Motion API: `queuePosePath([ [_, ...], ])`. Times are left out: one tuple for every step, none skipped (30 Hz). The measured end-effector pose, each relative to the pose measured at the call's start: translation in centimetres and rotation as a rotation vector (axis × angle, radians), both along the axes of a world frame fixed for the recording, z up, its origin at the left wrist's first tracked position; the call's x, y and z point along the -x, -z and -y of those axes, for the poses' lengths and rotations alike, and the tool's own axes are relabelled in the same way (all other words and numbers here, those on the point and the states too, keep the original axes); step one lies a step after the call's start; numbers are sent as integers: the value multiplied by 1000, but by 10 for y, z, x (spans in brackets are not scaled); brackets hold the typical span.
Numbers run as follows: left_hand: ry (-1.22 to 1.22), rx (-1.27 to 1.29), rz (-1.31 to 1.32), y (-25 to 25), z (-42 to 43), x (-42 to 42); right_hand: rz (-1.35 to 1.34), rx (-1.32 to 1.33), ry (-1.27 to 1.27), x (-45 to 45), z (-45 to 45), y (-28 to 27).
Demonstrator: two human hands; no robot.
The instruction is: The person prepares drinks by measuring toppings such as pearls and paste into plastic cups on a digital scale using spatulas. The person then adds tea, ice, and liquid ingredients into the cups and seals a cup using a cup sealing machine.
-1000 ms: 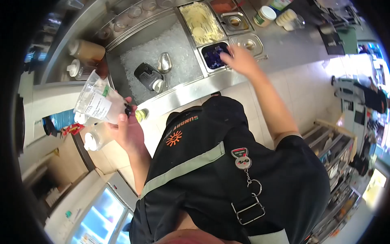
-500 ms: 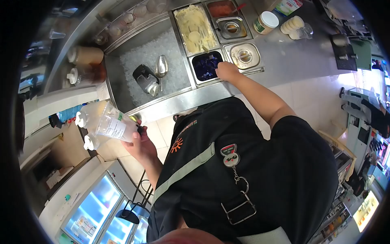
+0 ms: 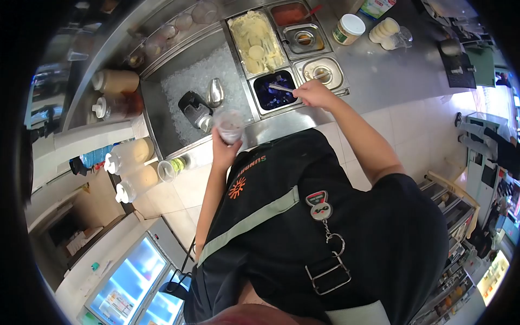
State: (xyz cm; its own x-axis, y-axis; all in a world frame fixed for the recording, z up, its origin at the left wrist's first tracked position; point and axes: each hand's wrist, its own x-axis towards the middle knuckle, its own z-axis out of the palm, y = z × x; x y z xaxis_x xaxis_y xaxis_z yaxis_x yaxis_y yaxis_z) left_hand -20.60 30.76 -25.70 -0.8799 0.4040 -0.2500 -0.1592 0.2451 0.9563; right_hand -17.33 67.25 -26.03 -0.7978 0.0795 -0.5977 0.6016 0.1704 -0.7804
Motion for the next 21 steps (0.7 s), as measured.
queuePosePath([
  [-3, 0, 0, 5, -10, 2, -1, 41, -9, -5, 5, -34],
  [63, 22, -51, 8, -21, 5, 0, 40, -6, -10, 10, -56],
  [133, 41, -104, 11, -30, 6, -29, 54, -67, -15, 15, -73],
  [146, 33, -105, 8, -38, 7, -58, 66, -123, -19, 19, -86],
  [184, -30, -65, 2, -48, 8, -50, 88, -160, -22, 25, -95],
  [217, -92, -24, -1, -55, 9, -49, 79, -149, -24, 27, -102],
  [224, -97, -23, -1, -57, 8, -47, 91, -131, -25, 30, -108],
  [222, -87, -55, 3, -56, 7, -45, 104, -114, -25, 31, -113],
  [217, -74, -86, 6, -54, 5, -51, 150, -75, -25, 20, -113],
  [215, -75, -84, 13, -49, 3, -50, 149, -77, -25, 10, -108],
  [190, -53, -102, 23, -40, 0, -35, 87, -12, -26, 0, -98],
  [168, -36, -122, 25, -37, 0, -24, 18, 56, -25, -11, -87],
  [158, -11, -99, 25, -29, -4, 37, -185, -75, -19, -19, -72],
  [157, -14, -100, 27, -22, -8, 37, -187, -75, -13, -19, -54],
  [119, -16, -62, 32, -14, -12, 60, -380, -186, -5, -13, -36],
  [77, -18, -24, 34, -8, -16, 83, -572, -300, 4, -6, -21],
  [71, 3, -50, 30, -3, -19, 79, -571, -306, 13, 3, -10],
  [65, 5, -52, 27, 2, -23, 65, -725, -328, 23, 14, -1],
  [36, 13, -31, 23, 6, -27, 49, -878, -348, 32, 24, 6],
  [7, 20, -10, 20, 11, -30, 41, -876, -353, 43, 31, 13],
  [-17, 39, -15, 17, 13, -33, 93, -879, -339, 54, 36, 20],
])
